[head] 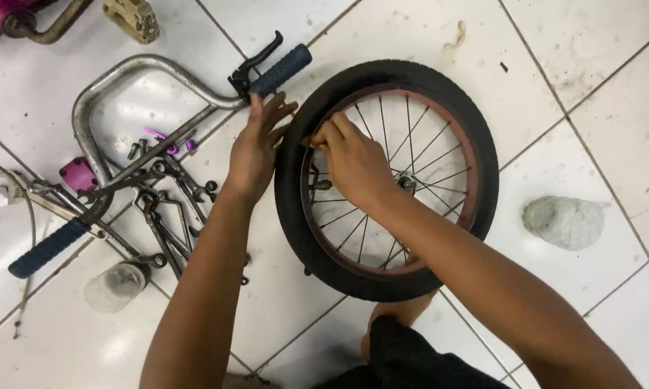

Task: Cleaning a bicycle wheel rim and spokes with a cloth and handling handlebar components on the floor.

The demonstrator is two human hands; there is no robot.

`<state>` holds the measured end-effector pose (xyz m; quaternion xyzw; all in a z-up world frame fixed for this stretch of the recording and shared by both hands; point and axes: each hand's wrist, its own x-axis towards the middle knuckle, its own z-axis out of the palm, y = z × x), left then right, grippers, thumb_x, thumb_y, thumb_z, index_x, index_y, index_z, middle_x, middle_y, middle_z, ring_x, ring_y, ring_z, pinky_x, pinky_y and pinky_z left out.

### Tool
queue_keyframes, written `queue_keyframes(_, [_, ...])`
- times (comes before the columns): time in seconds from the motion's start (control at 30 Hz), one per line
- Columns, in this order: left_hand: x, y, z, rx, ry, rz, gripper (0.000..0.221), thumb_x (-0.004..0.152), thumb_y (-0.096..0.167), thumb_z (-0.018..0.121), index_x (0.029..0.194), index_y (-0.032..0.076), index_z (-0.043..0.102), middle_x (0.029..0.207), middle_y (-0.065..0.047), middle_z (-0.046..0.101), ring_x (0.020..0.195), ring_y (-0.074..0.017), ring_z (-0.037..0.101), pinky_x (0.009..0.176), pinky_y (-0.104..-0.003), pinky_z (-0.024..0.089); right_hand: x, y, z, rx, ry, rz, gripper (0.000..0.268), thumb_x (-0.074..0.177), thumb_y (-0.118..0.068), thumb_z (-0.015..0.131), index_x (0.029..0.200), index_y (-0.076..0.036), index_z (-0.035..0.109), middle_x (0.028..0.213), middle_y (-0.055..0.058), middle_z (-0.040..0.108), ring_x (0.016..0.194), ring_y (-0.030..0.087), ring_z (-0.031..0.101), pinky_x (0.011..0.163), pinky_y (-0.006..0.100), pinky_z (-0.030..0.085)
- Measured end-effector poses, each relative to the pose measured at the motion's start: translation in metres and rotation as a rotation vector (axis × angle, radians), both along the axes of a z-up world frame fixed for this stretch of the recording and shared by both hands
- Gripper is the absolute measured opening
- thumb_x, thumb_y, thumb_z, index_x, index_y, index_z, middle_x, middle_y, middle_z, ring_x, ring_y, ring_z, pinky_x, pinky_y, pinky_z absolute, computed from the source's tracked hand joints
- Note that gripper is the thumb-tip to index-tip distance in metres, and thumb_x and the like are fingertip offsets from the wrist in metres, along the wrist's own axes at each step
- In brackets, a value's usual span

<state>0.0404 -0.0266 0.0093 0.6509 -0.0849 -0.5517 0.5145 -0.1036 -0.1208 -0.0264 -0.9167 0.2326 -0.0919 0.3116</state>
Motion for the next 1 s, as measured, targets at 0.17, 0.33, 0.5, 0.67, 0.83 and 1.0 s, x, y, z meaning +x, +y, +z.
queue_keyframes(0.17, [-0.013, 0.051, -0.061, -0.107, -0.02, 0.15, 0.059, 0.101, 0.033, 0.063, 0.15, 0.005, 0.048, 0.151, -0.03, 0.049, 0.144, -0.0377, 0.042, 0.12, -0.046, 0.034, 0.0, -0.021, -0.012, 0.04, 0.115, -0.008, 0.003, 0.098, -0.006, 0.062, 0.101, -0.006, 0.062, 0.097, 0.009, 0.06, 0.084, 0.034, 0.071, 0.065, 0.044, 0.059])
queue_keyframes(0.33, [-0.008, 0.041, -0.07, -0.163, -0.051, 0.092, 0.059, 0.094, 0.022, 0.075, 0.146, 0.004, 0.054, 0.146, -0.024, 0.057, 0.138, -0.0296, 0.051, 0.118, -0.043, 0.039, 0.001, -0.028, -0.023, 0.279, 0.008, -0.21, 0.004, 0.103, -0.01, 0.063, 0.105, -0.006, 0.063, 0.099, 0.01, 0.063, 0.086, 0.031, 0.074, 0.069, 0.041, 0.06])
queue_keyframes(0.5, [-0.005, 0.007, -0.056, -0.141, -0.129, 0.064, 0.071, 0.094, 0.037, 0.074, 0.152, 0.007, 0.045, 0.151, -0.021, 0.053, 0.142, -0.0352, 0.047, 0.12, -0.046, 0.036, 0.001, -0.035, -0.016, 0.284, -0.071, -0.367, 0.009, 0.105, -0.014, 0.063, 0.107, -0.005, 0.061, 0.09, 0.011, 0.065, 0.07, 0.028, 0.071, 0.059, 0.037, 0.055])
queue_keyframes(0.67, [-0.068, 0.043, -0.016, 0.07, -0.234, 0.126, 0.084, 0.095, 0.056, 0.055, 0.157, 0.003, 0.033, 0.158, -0.03, 0.035, 0.145, -0.0515, 0.034, 0.12, -0.063, 0.03, -0.002, -0.045, -0.009, 0.275, -0.116, -0.473, 0.011, 0.106, -0.014, 0.061, 0.109, -0.004, 0.059, 0.089, 0.012, 0.066, 0.068, 0.028, 0.07, 0.059, 0.036, 0.053])
queue_keyframes(0.83, [-0.115, 0.079, -0.038, -0.068, -0.336, 0.153, 0.085, 0.093, 0.015, 0.06, 0.161, 0.007, 0.01, 0.165, -0.022, 0.028, 0.147, -0.0355, 0.038, 0.117, -0.043, 0.032, 0.0, -0.045, -0.007, 0.094, -0.119, -0.406, 0.011, 0.095, -0.004, 0.069, 0.106, -0.003, 0.066, 0.096, 0.006, 0.077, 0.074, 0.018, 0.075, 0.061, 0.031, 0.053])
queue_keyframes(1.0, [-0.106, 0.08, -0.033, -0.068, -0.188, 0.165, 0.078, 0.104, 0.031, 0.047, 0.165, 0.015, 0.002, 0.165, -0.024, 0.026, 0.152, -0.0372, 0.024, 0.123, -0.056, 0.022, -0.018, 0.017, -0.002, 0.188, -0.035, -0.135, 0.004, 0.099, -0.016, 0.066, 0.102, -0.015, 0.069, 0.092, 0.003, 0.071, 0.086, 0.024, 0.073, 0.076, 0.041, 0.059])
